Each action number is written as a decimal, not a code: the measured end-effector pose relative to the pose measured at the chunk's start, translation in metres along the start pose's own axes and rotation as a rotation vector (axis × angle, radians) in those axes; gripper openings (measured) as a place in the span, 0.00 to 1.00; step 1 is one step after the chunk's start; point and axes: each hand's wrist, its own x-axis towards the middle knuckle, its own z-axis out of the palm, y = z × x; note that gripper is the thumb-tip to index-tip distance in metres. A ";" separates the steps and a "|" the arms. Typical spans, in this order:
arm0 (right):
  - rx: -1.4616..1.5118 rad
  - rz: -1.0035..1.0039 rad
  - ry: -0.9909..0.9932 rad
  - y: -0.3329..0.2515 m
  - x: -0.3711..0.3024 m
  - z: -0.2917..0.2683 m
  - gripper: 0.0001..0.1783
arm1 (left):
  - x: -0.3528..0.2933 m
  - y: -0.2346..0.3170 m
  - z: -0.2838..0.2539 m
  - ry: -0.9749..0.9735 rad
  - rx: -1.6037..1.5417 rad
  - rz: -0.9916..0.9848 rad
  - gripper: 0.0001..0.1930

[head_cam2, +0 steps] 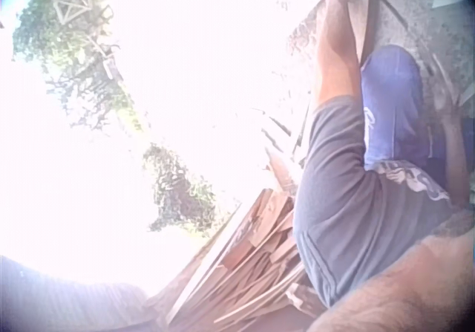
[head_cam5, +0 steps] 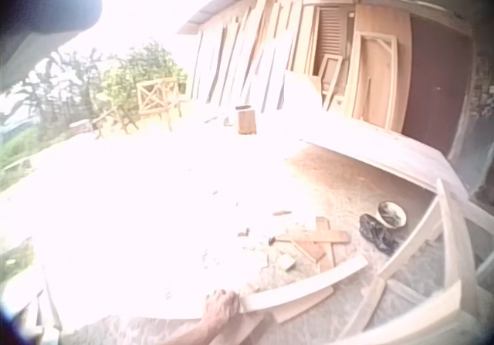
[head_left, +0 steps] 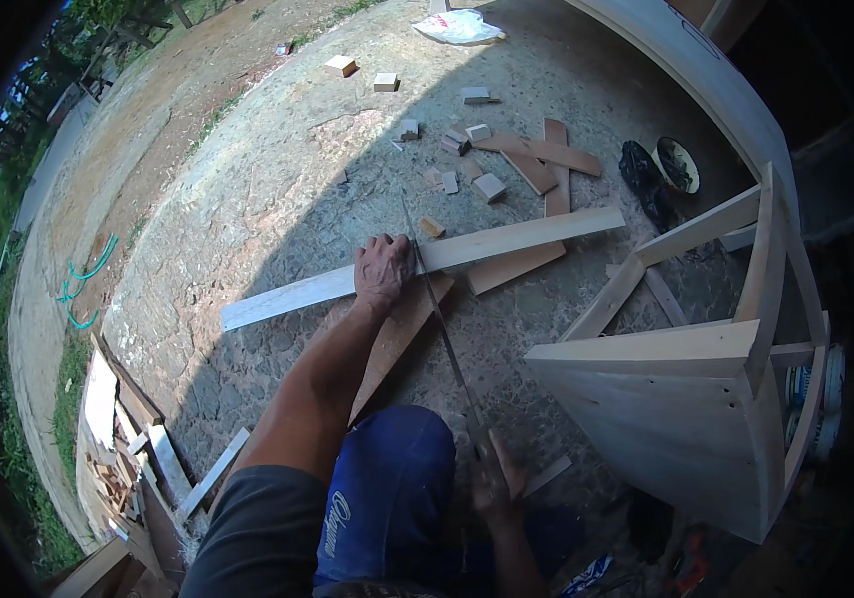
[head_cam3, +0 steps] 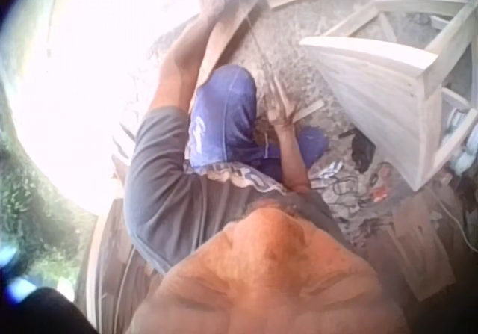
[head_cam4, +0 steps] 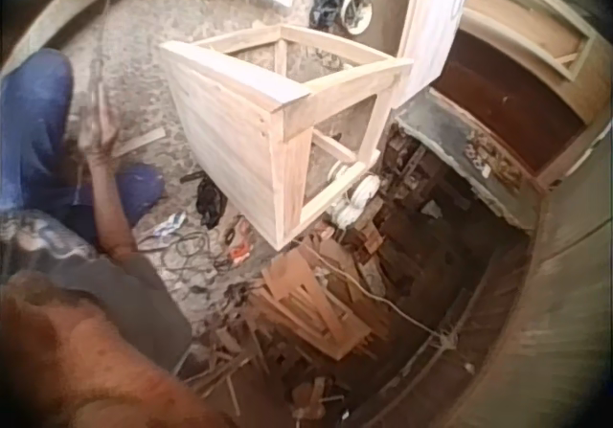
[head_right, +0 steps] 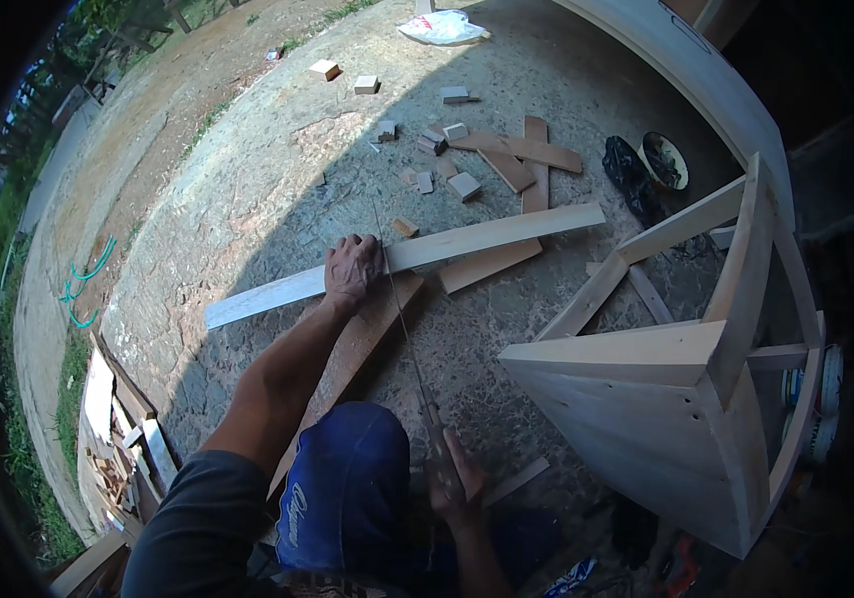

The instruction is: The person assembles a wooden furniture frame by hammering nails into joints, measuring and marking wood pieces with a square and pencil, and fitting components together. They handle nails, a hammer, a square, and wooden planks throughout the process.

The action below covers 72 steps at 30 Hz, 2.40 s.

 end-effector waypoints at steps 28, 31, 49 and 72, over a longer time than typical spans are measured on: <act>0.293 0.107 0.104 0.005 0.086 0.048 0.30 | 0.004 0.009 -0.001 -0.034 -0.017 0.023 0.09; 0.167 0.213 -0.031 0.015 -0.053 0.005 0.31 | 0.001 0.003 0.001 -0.013 -0.039 0.022 0.09; 0.102 0.075 0.002 -0.003 -0.048 -0.008 0.30 | 0.001 -0.006 0.003 0.032 0.045 0.052 0.07; 0.305 0.240 -0.008 0.012 0.092 0.057 0.34 | 0.010 -0.008 0.014 0.015 -0.010 0.084 0.09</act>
